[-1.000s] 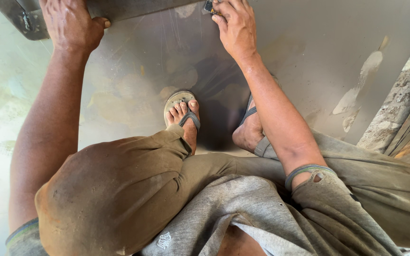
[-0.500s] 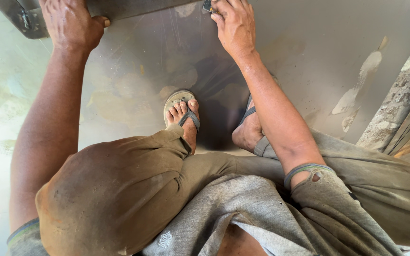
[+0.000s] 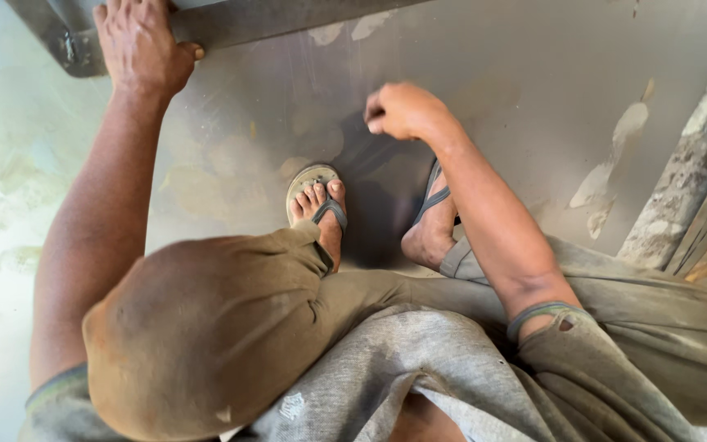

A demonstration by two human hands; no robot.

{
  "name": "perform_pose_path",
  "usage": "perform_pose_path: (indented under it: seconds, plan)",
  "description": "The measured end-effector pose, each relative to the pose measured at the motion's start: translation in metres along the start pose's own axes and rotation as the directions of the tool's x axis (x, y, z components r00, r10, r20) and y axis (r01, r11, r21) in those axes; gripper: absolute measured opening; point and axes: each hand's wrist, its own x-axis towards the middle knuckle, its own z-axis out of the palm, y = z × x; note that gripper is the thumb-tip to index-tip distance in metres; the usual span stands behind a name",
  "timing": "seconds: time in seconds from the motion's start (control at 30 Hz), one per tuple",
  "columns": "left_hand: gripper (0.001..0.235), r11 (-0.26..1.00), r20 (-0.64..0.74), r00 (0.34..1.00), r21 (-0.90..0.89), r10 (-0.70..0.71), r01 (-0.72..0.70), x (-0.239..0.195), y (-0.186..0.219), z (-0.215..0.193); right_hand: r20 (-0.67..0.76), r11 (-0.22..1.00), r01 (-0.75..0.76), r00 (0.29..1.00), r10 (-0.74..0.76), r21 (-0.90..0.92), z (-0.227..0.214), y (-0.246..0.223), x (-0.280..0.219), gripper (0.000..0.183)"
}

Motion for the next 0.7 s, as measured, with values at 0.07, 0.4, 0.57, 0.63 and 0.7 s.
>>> perform_pose_path:
  seconds: [0.07, 0.4, 0.57, 0.63, 0.7]
  plan:
    - [0.049, 0.999, 0.066, 0.997, -0.017, -0.030, 0.031, -0.004, 0.004, -0.003, -0.467, 0.991, 0.135, 0.876, -0.122, -0.006, 0.006, 0.009, 0.001, 0.020]
    - [0.048, 0.995, 0.064, 0.996, -0.073, -0.065, 0.070, -0.004, 0.006, -0.006, -0.779, 0.964, 0.196, 0.569, -0.263, -0.182, 0.001, 0.012, 0.029, 0.015]
    - [0.051, 1.000, -0.071, 0.997, 0.011, 0.019, -0.019, -0.005, 0.004, -0.006, -0.742, 0.968, 0.103, 0.626, -0.242, -0.229, -0.011, 0.005, 0.036, 0.013]
    - [0.046, 1.000, -0.035, 0.999, -0.018, -0.005, 0.004, -0.007, 0.003, -0.004, -0.706, 0.966, 0.089, 0.667, -0.238, -0.241, -0.014, 0.005, 0.036, 0.012]
    - [0.040, 0.999, 0.023, 0.999, -0.043, -0.027, 0.028, -0.005, 0.002, 0.000, -0.653, 0.971, 0.108, 0.723, -0.224, -0.214, -0.012, 0.005, 0.032, 0.012]
